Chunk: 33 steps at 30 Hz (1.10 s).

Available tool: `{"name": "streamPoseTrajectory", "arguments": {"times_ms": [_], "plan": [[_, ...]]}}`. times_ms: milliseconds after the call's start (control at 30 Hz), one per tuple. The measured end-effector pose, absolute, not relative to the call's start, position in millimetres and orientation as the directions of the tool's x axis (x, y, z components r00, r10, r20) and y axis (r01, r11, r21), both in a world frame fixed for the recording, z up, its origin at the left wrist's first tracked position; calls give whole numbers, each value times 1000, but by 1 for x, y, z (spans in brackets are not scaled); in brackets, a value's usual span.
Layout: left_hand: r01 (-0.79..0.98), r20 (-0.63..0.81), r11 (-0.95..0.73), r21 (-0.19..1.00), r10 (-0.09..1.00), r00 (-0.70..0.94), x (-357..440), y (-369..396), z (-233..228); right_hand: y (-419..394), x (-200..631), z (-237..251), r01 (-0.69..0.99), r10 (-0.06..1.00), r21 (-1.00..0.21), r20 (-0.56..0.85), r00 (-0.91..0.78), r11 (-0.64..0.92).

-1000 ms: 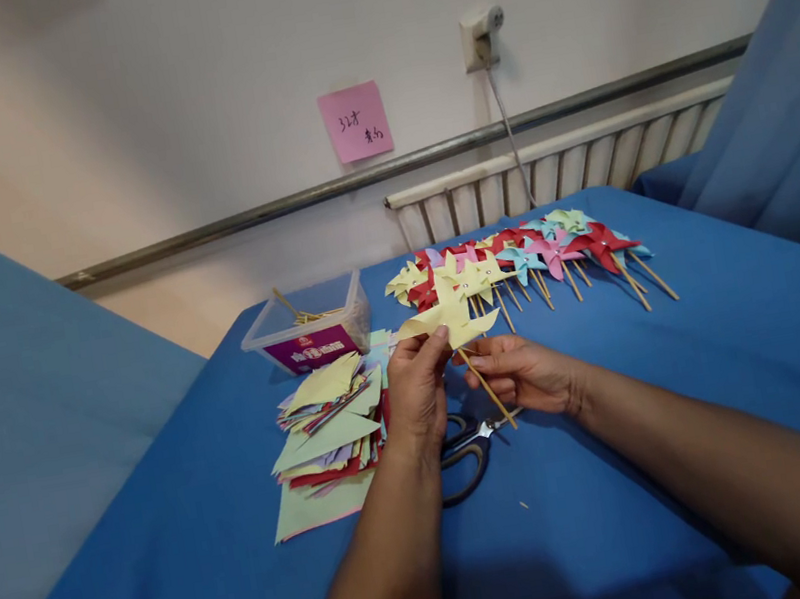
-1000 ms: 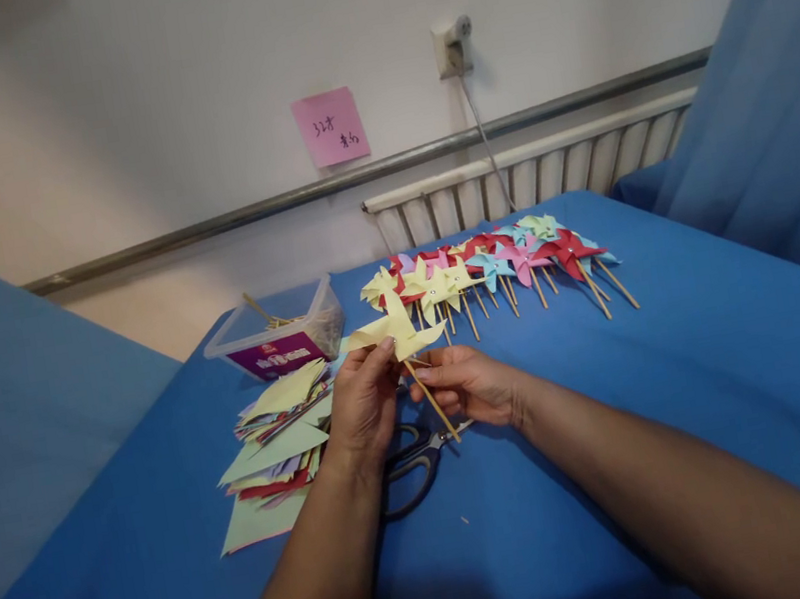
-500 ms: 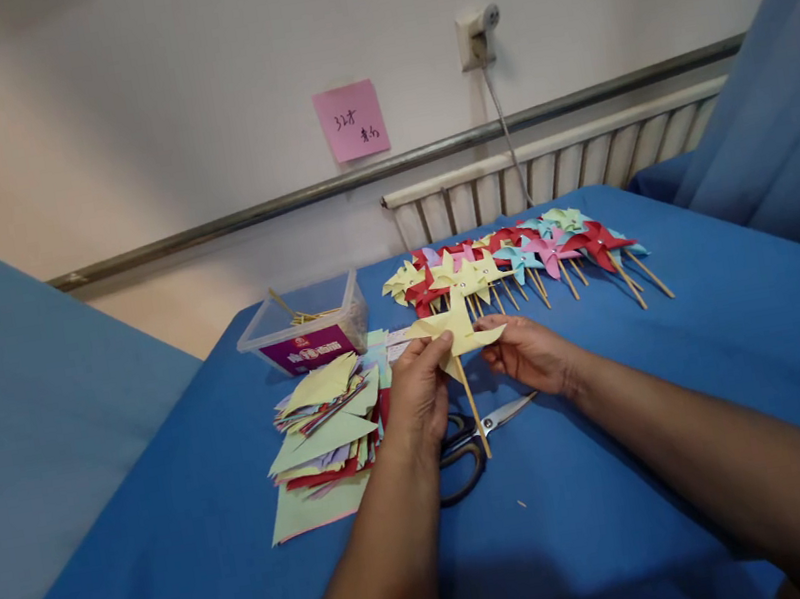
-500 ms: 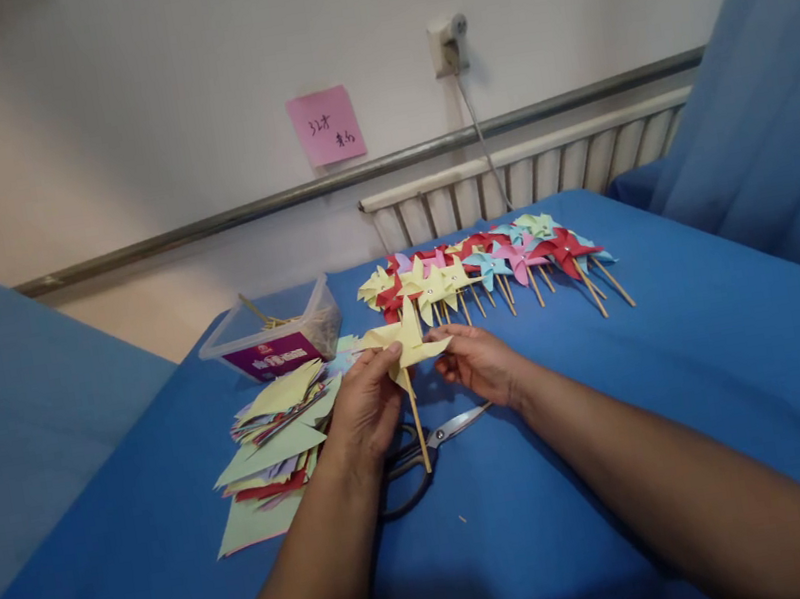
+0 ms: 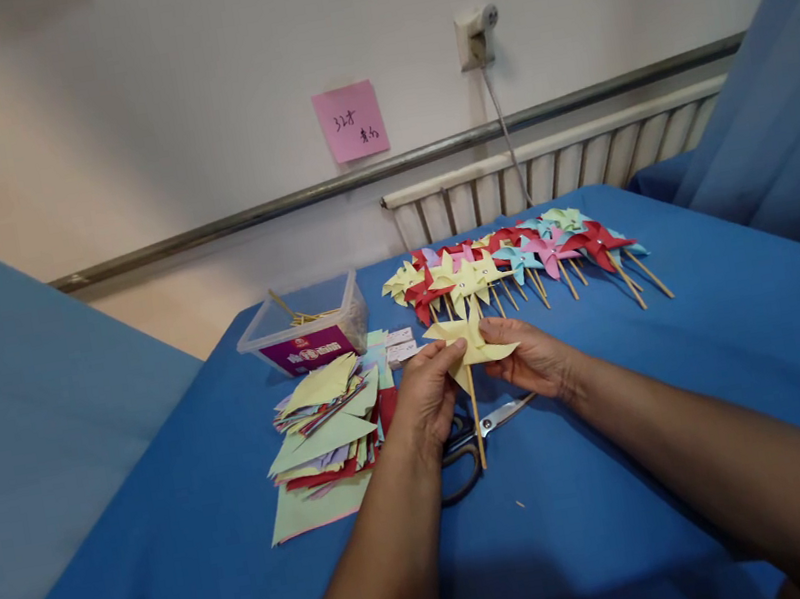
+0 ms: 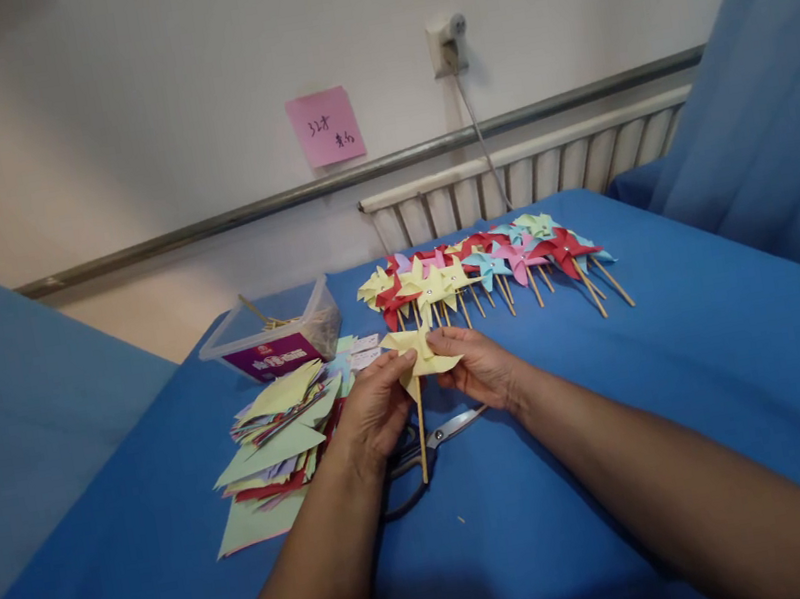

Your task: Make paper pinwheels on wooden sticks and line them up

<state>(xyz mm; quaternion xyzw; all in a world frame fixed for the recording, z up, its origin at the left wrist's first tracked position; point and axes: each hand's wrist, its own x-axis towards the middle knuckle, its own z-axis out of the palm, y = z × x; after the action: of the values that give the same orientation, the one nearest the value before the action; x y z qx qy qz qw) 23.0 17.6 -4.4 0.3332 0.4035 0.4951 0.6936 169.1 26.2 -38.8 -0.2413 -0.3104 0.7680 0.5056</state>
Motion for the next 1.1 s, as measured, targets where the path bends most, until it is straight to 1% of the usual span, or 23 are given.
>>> {"name": "streamPoseTrajectory", "arguments": {"times_ms": [133,267,567,700,800,867,967,1033,1100], "plan": [[-426,-220,293,856,952,213,23,16,-2,24,169,-36,-631,926,-718,-48,-375,-293],[-431,-220,290,855,954,205,24,14,0,23,169,-35,-607,928,-741,-60,-367,-287],[-402,-193,222,888,975,111,23,19,-7,27,168,-36,-609,950,-753,-69,-305,-250],[-399,-197,239,885,970,145,24,19,-10,28,169,-39,-603,950,-757,-72,-303,-249],[-421,-199,250,872,967,162,25,19,-11,28,168,-38,-606,955,-757,-82,-284,-245],[-454,-213,251,855,968,133,24,20,-10,29,168,-38,-601,965,-766,-95,-245,-228],[-524,-251,249,814,966,68,23,22,-7,31,167,-39,-526,989,-841,-62,-134,-124],[-565,-268,241,789,963,37,21,24,-6,30,165,-40,-390,997,-921,48,-54,23],[-590,-274,231,774,962,18,20,25,-5,28,163,-40,-185,978,-962,207,-8,202]]}}
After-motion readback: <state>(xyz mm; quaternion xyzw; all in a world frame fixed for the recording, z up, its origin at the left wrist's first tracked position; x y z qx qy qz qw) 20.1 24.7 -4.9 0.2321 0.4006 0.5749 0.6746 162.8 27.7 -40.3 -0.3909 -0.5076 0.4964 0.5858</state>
